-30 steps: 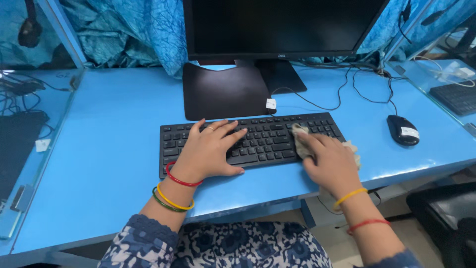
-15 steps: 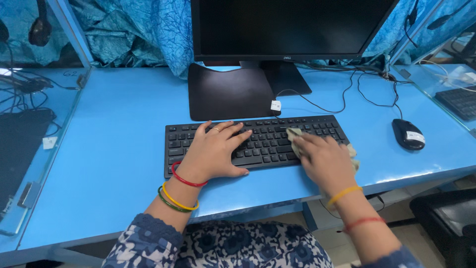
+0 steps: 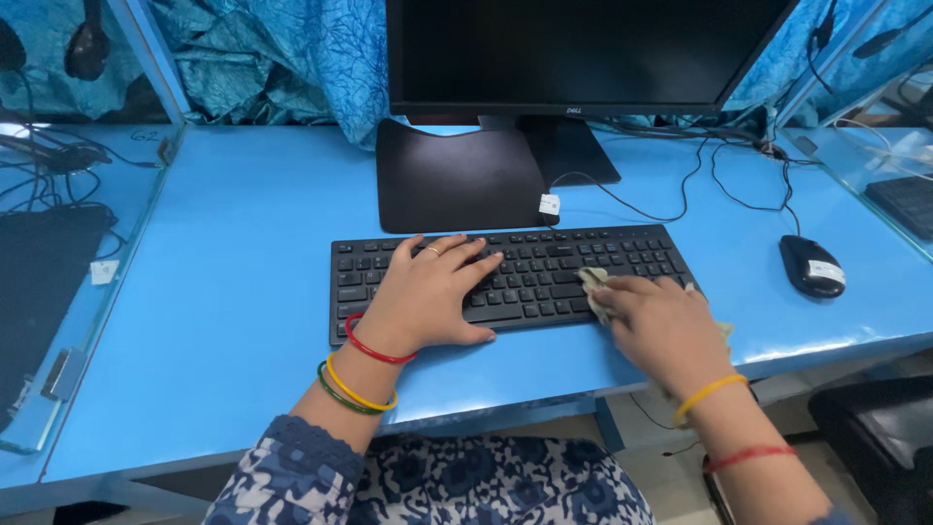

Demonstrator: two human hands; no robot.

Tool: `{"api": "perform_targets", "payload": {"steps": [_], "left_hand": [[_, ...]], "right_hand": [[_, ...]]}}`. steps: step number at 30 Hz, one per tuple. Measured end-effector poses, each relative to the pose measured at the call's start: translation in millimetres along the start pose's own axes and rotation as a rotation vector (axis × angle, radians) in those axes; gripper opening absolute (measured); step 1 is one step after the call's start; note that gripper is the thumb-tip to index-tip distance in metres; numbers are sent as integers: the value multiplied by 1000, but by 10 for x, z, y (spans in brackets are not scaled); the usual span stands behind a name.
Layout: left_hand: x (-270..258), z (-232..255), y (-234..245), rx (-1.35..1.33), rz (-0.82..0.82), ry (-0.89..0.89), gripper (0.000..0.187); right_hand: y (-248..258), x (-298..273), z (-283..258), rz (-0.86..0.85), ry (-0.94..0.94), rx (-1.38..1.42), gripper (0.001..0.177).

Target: The person wipes a black computer keyboard with a cloth, cleaning the keys and the surface. They lift the keyboard to wipe the underside and edges, then place it back on the blue desk and continue wiping the top surface.

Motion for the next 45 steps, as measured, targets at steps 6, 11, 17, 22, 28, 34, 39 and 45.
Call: {"api": "perform_targets", "payload": {"steps": [6,11,17,22,28,34,39,45], "left_hand": [[16,-4,17,-1,-6,5,94],[10,7,52,16,11,18,94],[18,1,16,11,6,12,94],[4,14,19,34,21,-11,93],[10,79,90,87,7,-19,93],[-326,260,72,228,-125,25,102],[-614,446,-54,169,-54,74,115],[-666,515,-105,216,57,158,111]], "right_hand": [[-72,272,-78,97,17,9,34],[-165,433,-158,169,16,-14,34],[7,-126,-41,107,-14,66,42],[49,-295,-24,114,-121,22,40],[-31,-517,-588,356,111,129,50],[-132,-646,304,264,-323,-100,45],[-213,-680,-142,364,-13,91,55],[-190,-597,82,297,-178,48,52]]}}
Point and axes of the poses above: each hand's wrist, its own x-axis towards the middle knuckle, its own y-axis out of the back of the hand, z = x × y, the point moved 5 cm from there along x, towards the middle knuckle, and after that the axes turned 8 degrees about z, right-handed, at the moved point
